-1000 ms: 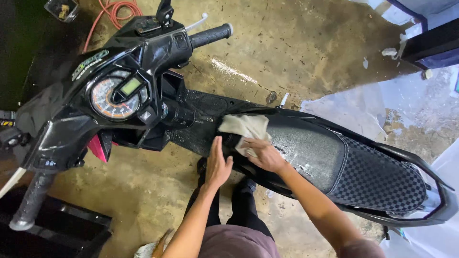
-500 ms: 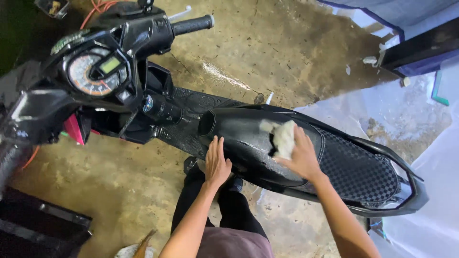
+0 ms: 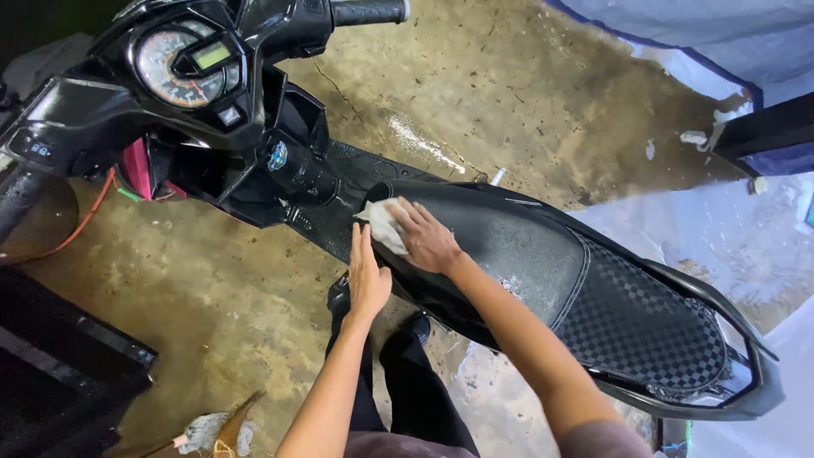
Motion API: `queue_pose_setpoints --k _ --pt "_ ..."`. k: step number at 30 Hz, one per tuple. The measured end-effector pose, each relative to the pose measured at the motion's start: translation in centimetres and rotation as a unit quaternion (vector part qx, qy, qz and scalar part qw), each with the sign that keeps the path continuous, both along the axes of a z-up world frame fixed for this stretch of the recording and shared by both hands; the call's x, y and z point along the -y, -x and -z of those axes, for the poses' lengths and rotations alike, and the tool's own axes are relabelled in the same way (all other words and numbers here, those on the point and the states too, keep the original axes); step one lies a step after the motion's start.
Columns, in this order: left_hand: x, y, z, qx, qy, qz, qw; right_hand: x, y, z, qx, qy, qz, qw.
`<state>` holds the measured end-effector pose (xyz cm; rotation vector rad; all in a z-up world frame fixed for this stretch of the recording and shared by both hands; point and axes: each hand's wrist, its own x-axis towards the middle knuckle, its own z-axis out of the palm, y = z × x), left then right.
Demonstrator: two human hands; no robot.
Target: The person wipes the seat and body panels of a black scooter using a cloth. They clean the seat, side panels, and rear wheel area, occasionally adjusting the cloth to wipe different surfaces.
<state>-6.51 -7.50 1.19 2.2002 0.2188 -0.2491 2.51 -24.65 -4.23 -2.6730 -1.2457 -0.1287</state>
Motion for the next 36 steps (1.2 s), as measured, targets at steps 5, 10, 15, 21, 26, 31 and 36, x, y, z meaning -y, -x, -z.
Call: queue_pose_setpoints --k 5,10,15,21,26,31,36 --pt "1.3 -0.5 1.5 0.034 -0.04 0.023 0.998 7.1 6.7 -5.2 -0.027 0.001 -0.013 1.0" --pt "2.3 0.4 1.8 0.045 -0.046 0.047 0.997 15.7 12.9 -7.7 -0.028 -0.019 0.14 0.99" --pt "1.4 1.8 0.6 0.042 -0.03 0.077 0.996 19.9 16.6 -11.8 0.112 0.141 0.413 0.893" --pt "-1.9 1.3 1.8 0.075 -0.026 0.092 0.993 14.8 17.0 -7.8 0.179 0.118 0.521 0.826" --pt "-5.9 0.1 3.6 0.081 -0.011 0.15 0.985 4.3 12.9 -3.7 0.143 0.022 0.465 0.873" --pt "-9.7 -2.6 5.7 0.146 0.019 0.188 0.971 -5.5 5.4 0.4 0.132 -0.04 0.431 0.892" --pt "-11.6 -5.1 7.8 0.272 0.066 0.122 0.952 -12.2 0.2 2.8 0.086 0.014 0.242 0.966"
